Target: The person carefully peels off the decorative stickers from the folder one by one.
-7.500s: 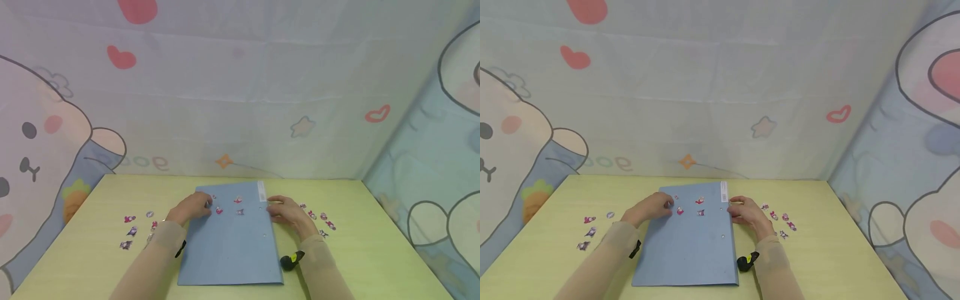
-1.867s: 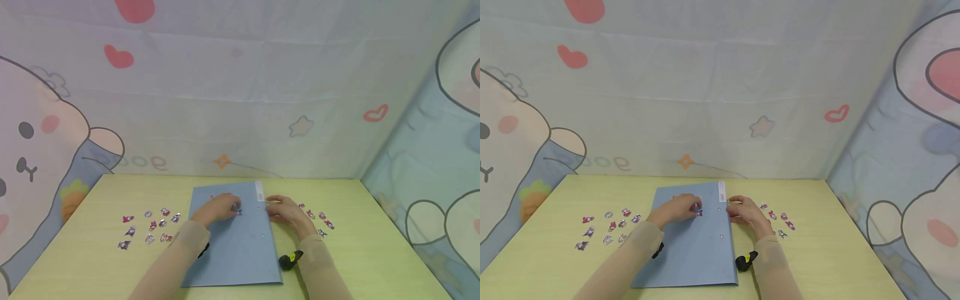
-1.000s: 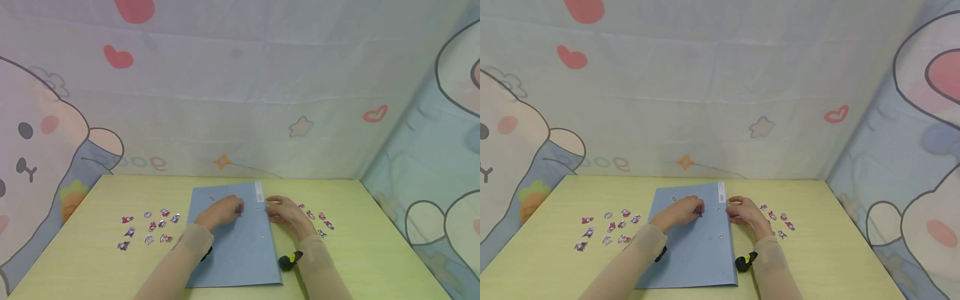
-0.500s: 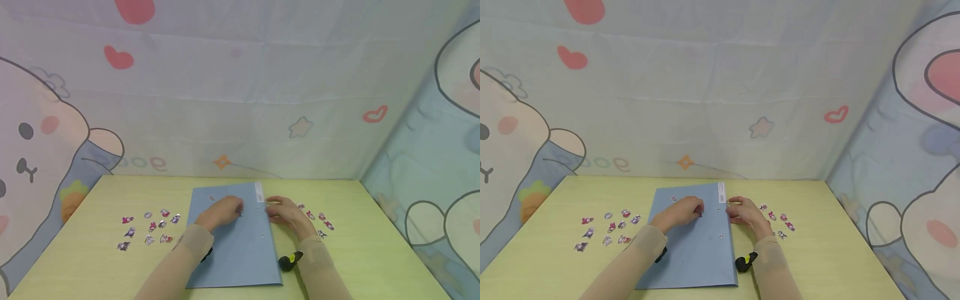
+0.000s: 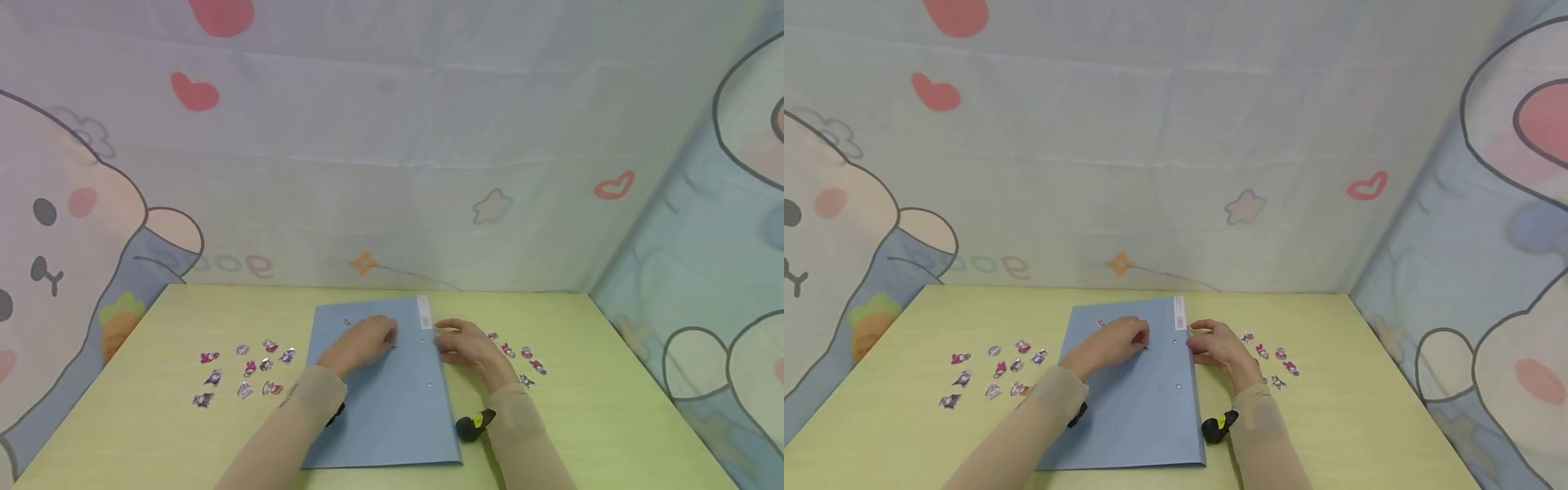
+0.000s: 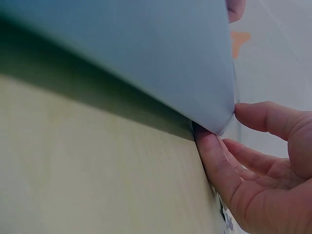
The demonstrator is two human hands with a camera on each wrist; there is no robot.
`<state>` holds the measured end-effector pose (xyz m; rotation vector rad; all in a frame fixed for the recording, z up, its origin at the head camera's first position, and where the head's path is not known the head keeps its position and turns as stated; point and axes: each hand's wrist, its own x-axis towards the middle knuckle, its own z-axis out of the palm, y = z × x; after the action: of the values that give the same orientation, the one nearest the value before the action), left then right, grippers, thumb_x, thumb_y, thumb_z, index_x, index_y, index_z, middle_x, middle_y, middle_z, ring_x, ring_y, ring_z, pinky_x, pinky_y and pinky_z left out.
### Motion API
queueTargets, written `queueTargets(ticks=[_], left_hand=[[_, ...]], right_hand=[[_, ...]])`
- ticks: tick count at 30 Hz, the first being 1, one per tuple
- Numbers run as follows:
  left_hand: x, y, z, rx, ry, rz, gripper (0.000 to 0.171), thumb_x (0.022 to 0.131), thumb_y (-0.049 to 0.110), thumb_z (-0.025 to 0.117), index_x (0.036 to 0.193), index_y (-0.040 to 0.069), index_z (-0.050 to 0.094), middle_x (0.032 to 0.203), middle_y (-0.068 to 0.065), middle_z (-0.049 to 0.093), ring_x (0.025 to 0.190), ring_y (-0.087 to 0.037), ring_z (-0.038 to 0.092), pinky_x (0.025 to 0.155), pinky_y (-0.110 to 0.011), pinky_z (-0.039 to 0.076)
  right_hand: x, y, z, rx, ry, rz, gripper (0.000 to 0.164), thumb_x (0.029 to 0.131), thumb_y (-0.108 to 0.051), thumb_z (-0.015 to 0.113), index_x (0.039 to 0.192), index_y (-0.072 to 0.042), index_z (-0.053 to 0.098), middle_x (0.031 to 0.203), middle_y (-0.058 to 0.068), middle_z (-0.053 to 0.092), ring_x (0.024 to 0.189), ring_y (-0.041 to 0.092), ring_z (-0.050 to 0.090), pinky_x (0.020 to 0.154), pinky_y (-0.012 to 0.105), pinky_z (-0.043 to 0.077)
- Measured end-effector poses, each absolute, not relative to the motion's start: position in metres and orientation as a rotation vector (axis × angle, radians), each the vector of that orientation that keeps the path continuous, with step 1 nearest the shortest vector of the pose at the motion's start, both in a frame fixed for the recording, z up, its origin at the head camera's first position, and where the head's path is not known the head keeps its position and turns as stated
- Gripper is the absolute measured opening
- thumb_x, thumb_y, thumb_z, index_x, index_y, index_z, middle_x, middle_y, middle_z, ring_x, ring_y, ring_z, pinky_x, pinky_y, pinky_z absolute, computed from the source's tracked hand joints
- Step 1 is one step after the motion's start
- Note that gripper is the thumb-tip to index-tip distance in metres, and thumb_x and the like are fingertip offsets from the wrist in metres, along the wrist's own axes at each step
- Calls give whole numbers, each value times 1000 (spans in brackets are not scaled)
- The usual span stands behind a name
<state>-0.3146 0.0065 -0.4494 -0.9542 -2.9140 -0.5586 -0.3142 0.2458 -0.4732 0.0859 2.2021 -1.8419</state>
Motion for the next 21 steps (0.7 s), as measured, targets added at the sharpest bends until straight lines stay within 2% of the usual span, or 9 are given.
queueTargets(ticks=[8,16,21], left_hand=[[-323,-19,-435,-955,-2880,-604,4,95,8,64,91,10,63,84,2,61,74,-14,54,69,-32,47],[-332,-70,-420,-760,-2922,-645,13,91,8,70,84,12,59,75,3,58,66,-14,50,62,-29,44],[-332,-99,-419,-659,-2987,-655,7,92,5,67,87,7,62,79,0,62,66,-15,53,61,-30,46]], right_hand=[[-313,247,-472,75,2195,-1842,49,91,-5,64,137,1,48,113,20,61,96,25,62,78,33,55],[-314,248,-471,68,2186,-1850,50,91,-4,63,138,2,46,113,20,60,95,25,61,77,33,55],[-312,250,-471,84,2195,-1827,50,91,-5,63,138,0,47,113,20,60,96,25,61,78,33,55]])
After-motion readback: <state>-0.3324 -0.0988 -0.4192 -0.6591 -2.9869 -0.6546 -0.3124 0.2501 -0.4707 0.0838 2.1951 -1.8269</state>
